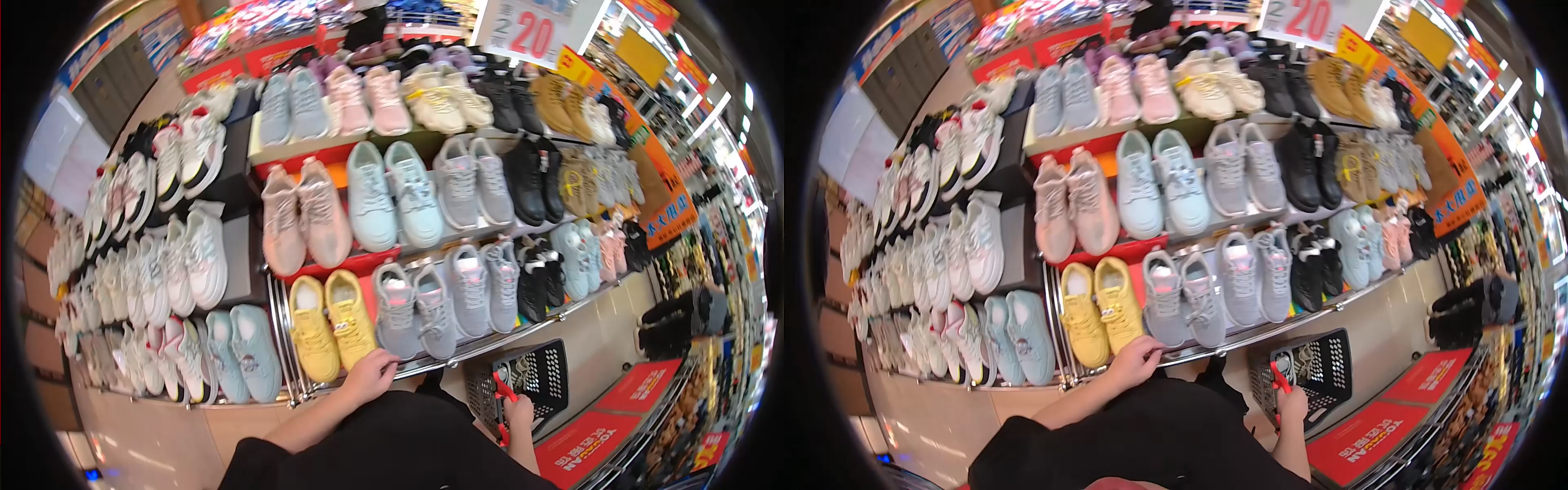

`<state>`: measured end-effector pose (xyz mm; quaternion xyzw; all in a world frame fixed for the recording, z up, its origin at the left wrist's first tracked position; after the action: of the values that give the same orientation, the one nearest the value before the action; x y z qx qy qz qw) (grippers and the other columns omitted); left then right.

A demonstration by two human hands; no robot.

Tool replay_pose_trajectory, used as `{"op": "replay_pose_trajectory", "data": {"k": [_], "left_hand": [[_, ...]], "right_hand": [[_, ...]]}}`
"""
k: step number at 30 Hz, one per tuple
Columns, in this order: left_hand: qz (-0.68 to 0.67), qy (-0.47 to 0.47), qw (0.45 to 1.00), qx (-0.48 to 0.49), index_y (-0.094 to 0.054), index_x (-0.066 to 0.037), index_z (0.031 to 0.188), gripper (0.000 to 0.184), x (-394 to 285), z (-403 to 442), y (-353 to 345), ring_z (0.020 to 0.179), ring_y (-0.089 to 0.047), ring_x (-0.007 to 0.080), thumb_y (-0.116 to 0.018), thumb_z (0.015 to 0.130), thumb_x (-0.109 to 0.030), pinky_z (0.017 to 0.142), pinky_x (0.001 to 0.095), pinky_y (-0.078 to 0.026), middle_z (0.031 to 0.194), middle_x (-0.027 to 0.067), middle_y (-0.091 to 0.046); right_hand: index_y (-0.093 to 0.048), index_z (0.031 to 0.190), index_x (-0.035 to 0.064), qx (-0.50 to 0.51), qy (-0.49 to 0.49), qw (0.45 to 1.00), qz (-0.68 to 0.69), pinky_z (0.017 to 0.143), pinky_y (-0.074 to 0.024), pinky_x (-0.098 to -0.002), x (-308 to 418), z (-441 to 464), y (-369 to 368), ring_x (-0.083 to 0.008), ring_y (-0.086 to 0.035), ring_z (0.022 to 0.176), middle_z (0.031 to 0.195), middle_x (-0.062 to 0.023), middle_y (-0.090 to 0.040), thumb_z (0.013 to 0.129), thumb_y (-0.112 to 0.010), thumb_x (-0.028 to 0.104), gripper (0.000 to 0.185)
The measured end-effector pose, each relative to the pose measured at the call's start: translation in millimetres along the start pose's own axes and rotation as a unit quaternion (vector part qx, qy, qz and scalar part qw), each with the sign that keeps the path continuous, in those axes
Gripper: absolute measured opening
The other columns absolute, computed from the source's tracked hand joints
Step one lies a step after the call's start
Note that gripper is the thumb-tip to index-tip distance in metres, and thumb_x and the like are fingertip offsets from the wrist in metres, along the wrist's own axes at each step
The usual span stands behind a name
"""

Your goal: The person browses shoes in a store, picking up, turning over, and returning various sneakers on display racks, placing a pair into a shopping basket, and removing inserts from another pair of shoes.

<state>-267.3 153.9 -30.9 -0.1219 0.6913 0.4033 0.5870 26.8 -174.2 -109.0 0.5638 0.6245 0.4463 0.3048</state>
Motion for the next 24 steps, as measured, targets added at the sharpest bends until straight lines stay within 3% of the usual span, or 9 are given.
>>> {"op": "replay_pose_trajectory", "data": {"k": [6, 9, 19, 21, 23, 24], "left_hand": [[-0.02, -0.042, 0.998, 0.04, -0.067, -0.001, 0.1, 0.016, 8.3, -11.3, 17.6, 0.089, -0.064, 0.0339, -0.06, 0.089, -0.01, 0.079, 0.0394, -0.052, 0.096, 0.0162, -0.064], [-0.018, -0.072, 0.996, 0.059, -0.067, -0.002, 0.103, 0.017, 9.2, -15.0, 21.7, 0.087, -0.063, 0.0312, -0.06, 0.088, -0.008, 0.078, 0.0378, -0.051, 0.093, 0.0139, -0.063], [-0.023, -0.049, 0.999, -0.006, -0.067, -0.001, 0.101, 0.016, 21.8, -62.9, 58.6, 0.089, -0.063, 0.0309, -0.061, 0.087, -0.008, 0.078, 0.038, -0.052, 0.094, 0.0138, -0.065], [-0.02, -0.045, 0.999, -0.001, -0.067, -0.001, 0.1, 0.016, 24.1, -79.8, 62.9, 0.089, -0.064, 0.0311, -0.061, 0.087, -0.008, 0.078, 0.0387, -0.052, 0.094, 0.0135, -0.065], [-0.007, -0.03, 0.999, 0.017, -0.068, -0.002, 0.1, 0.016, 26.2, -97.5, 64.8, 0.088, -0.064, 0.0311, -0.061, 0.088, -0.009, 0.078, 0.0393, -0.052, 0.094, 0.0133, -0.065], [0.004, -0.03, 0.999, 0.021, -0.068, -0.003, 0.101, 0.016, 23.2, -106.7, 67.4, 0.088, -0.064, 0.031, -0.061, 0.088, -0.01, 0.078, 0.039, -0.052, 0.094, 0.0126, -0.065]], "right_hand": [[-0.072, 0.095, 0.0003, -0.037, 0.027, 0.999, -0.008, 0.08, -0.0525, -0.045, 15.3, -27.8, -8.2, -0.0388, -0.068, 0.089, 0.089, -0.0243, -0.069, 0.081, -0.063, 0.029, 0.033], [-0.072, 0.097, 0.003, -0.019, 0.052, 0.998, -0.02, 0.08, -0.0518, -0.0482, 20.8, -35.2, -16.9, -0.0412, -0.067, 0.089, 0.091, -0.0242, -0.069, 0.081, -0.063, 0.03, 0.033], [-0.071, 0.096, -0.0029, -0.029, 0.114, 0.992, -0.04, 0.078, -0.0514, -0.0477, 46.0, -68.6, -44.8, -0.0427, -0.066, 0.087, 0.087, -0.0266, -0.068, 0.084, -0.062, 0.031, 0.037], [-0.07, 0.093, -0.0033, -0.017, 0.113, 0.993, -0.032, 0.078, -0.0515, -0.0465, 48.1, -78.5, -48.4, -0.0429, -0.066, 0.087, 0.086, -0.0256, -0.068, 0.085, -0.061, 0.031, 0.037], [-0.068, 0.088, -0.0035, 0.027, 0.199, 0.98, 0.011, 0.076, -0.0517, -0.0449, 60.2, -96.4, -54.6, -0.0427, -0.066, 0.084, 0.083, -0.025, -0.068, 0.085, -0.063, 0.032, 0.036], [-0.066, 0.092, -0.0031, 0.084, 0.182, 0.978, 0.058, 0.072, -0.0515, -0.0443, 51.7, -98.9, -66.6, -0.0414, -0.066, 0.076, 0.077, -0.0228, -0.067, 0.089, -0.061, 0.032, 0.035]]}}
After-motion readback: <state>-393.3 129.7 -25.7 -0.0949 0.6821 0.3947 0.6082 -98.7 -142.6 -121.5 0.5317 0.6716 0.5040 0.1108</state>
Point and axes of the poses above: each hand's wrist, its own z-axis towards the middle knuckle, its own y-axis out of the back of the hand, x = y × z, the point moved 9 cm from there along z, towards the middle knuckle
